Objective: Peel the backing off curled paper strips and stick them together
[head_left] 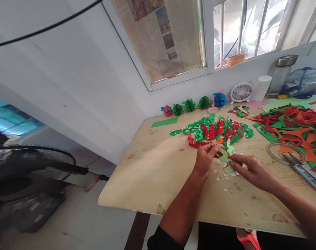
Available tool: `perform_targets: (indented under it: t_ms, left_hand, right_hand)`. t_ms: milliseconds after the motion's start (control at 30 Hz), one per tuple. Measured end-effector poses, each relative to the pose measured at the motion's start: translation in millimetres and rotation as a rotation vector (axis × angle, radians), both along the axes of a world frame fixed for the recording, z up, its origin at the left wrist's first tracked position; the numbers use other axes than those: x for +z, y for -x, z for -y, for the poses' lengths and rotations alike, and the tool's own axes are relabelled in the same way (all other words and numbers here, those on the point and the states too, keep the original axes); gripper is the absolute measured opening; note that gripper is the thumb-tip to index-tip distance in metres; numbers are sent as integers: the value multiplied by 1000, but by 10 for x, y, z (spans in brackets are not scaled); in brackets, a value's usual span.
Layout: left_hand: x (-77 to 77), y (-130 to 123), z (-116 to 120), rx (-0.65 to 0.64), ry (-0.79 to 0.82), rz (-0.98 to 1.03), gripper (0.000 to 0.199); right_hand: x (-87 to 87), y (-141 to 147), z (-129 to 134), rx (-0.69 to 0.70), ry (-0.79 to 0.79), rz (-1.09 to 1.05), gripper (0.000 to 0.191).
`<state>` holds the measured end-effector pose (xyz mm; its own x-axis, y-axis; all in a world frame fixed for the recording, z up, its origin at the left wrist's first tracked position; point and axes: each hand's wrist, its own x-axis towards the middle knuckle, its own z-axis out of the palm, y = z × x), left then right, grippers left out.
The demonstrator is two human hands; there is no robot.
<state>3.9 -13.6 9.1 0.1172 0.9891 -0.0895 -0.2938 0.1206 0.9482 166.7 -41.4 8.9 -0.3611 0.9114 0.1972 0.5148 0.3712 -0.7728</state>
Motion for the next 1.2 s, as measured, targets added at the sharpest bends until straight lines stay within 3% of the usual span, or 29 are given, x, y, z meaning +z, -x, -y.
perform_targets:
  t_ms: [467,1200]
  left_hand:
    - [-14,19,-2,-11,55,119,25]
    - [-54,49,-22,-127,128,279,30]
  right_hand:
    - [37,15,34,19,1,132,25]
    - [12,-23,-12,65,-9,127,31]
